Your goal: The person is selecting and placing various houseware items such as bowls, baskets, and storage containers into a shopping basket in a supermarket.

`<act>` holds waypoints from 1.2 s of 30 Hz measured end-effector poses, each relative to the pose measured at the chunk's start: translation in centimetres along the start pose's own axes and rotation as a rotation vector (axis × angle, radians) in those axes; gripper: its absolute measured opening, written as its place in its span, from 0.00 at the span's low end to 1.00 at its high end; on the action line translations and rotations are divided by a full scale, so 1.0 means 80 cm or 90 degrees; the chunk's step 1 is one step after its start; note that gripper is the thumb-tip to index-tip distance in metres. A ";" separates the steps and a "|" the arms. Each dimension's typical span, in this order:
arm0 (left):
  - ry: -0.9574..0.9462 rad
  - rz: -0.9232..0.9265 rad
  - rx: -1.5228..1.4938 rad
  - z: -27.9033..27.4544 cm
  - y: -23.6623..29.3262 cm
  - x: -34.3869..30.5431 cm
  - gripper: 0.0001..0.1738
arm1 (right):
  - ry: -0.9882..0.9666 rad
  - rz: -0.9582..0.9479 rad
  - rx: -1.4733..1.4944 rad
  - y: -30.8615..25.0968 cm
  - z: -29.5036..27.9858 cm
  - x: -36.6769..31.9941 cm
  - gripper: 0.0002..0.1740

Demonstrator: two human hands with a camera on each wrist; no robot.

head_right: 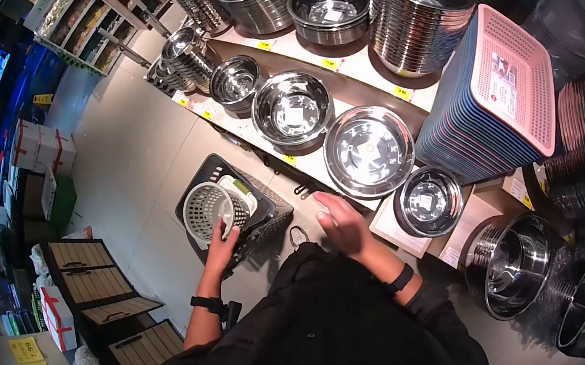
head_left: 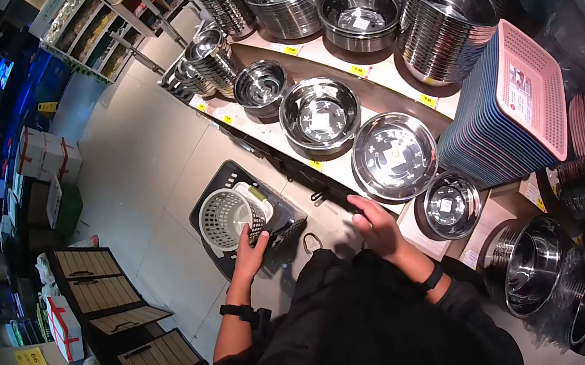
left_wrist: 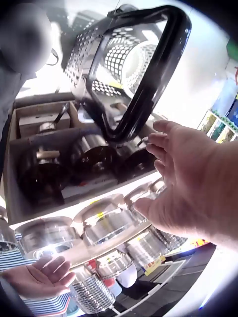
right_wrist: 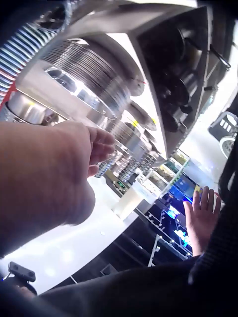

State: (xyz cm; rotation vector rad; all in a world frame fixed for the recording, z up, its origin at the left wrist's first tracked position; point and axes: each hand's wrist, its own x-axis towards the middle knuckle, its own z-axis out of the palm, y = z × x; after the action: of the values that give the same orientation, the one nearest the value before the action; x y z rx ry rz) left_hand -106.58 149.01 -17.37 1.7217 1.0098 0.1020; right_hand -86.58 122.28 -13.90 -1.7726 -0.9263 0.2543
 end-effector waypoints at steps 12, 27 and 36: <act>-0.208 -0.065 0.175 -0.090 -0.112 -0.032 0.43 | -0.433 0.051 -0.147 -0.015 0.216 0.021 0.33; -0.075 0.015 0.269 -0.115 -0.108 0.003 0.31 | -0.346 -0.064 -0.404 -0.001 0.326 0.077 0.18; -0.059 -0.058 0.336 -0.157 -0.091 0.081 0.35 | -0.290 -0.146 -0.376 0.016 0.377 0.166 0.13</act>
State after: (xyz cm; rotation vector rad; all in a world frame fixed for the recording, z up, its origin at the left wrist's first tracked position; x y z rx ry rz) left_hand -113.16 163.13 -20.76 2.1251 1.1074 -0.3281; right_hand -94.28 152.73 -23.93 -2.1590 -1.6492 0.2582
